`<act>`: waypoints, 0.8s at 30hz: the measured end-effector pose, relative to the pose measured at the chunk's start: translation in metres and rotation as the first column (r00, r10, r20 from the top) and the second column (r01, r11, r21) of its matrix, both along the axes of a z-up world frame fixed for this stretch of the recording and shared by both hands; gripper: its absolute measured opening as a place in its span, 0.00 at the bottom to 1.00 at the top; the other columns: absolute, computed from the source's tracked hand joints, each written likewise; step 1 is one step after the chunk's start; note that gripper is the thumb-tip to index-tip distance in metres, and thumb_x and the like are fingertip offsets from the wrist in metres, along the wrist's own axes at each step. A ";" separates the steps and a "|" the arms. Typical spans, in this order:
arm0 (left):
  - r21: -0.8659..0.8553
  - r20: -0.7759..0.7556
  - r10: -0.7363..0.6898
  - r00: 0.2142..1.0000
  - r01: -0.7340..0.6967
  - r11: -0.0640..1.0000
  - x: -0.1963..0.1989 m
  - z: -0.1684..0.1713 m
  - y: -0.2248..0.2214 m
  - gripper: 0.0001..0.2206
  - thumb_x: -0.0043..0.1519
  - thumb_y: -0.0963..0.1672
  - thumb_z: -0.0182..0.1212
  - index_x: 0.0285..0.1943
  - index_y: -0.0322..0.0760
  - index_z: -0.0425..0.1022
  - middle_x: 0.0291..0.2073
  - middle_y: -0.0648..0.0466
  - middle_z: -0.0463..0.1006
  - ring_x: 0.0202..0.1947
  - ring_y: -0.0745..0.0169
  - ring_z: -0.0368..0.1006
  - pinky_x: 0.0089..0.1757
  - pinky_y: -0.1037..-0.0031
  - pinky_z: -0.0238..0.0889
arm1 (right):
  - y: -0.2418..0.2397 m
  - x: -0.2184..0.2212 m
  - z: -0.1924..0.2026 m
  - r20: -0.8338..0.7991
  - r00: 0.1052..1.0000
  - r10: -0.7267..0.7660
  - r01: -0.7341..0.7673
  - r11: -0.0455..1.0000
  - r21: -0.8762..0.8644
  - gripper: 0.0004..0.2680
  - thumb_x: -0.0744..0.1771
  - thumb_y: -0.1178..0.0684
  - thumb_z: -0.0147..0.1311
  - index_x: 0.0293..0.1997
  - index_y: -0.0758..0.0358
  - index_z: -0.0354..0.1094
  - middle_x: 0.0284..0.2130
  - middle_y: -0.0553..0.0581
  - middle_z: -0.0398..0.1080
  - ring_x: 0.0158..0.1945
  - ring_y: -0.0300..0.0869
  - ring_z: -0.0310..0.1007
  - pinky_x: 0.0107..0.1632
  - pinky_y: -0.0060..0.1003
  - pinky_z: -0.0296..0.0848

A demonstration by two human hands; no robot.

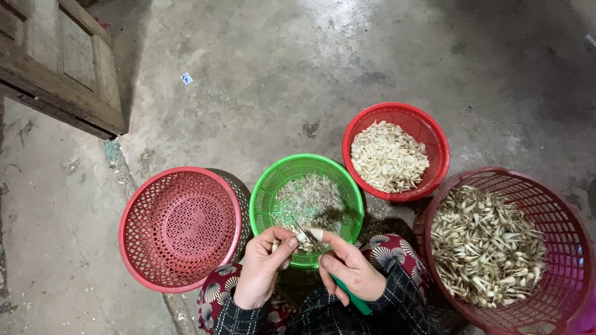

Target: Trimming and peeling small agricultural products, likely sprouts or roots, using a small knife and sorting them into baskets.

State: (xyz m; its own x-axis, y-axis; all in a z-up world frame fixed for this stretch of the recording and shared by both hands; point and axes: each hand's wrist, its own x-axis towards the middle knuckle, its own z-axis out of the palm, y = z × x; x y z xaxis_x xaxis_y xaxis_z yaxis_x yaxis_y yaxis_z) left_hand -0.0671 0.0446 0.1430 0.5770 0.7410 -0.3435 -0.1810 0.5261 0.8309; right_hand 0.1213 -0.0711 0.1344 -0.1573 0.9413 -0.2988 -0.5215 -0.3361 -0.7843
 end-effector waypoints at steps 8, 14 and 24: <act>0.020 -0.049 -0.046 0.998 0.047 0.999 -0.003 -0.001 0.002 0.02 0.62 0.36 0.64 0.41 0.25 0.79 0.24 0.53 0.74 0.18 0.74 0.57 0.22 0.82 0.48 | -0.002 0.001 -0.009 -0.046 0.999 -0.017 0.017 1.000 -0.002 0.21 0.71 0.60 0.44 0.76 0.62 0.47 0.18 0.58 0.69 0.10 0.37 0.57 0.12 0.27 0.58; 0.133 -0.077 -0.118 0.990 0.128 0.983 -0.003 -0.002 0.001 0.02 0.62 0.36 0.65 0.41 0.28 0.80 0.24 0.55 0.74 0.19 0.74 0.57 0.22 0.81 0.49 | 0.003 -0.001 -0.010 0.005 0.998 -0.060 0.060 0.997 -0.055 0.20 0.71 0.60 0.44 0.74 0.61 0.52 0.17 0.56 0.69 0.10 0.36 0.58 0.11 0.26 0.59; 0.100 -0.102 0.005 0.995 0.005 0.995 0.001 -0.001 0.003 0.02 0.60 0.36 0.66 0.38 0.27 0.78 0.26 0.53 0.75 0.20 0.72 0.59 0.23 0.81 0.55 | 0.002 0.001 0.010 0.087 0.993 0.084 -0.093 0.990 0.106 0.28 0.71 0.63 0.38 0.82 0.53 0.27 0.20 0.53 0.72 0.11 0.35 0.59 0.12 0.24 0.61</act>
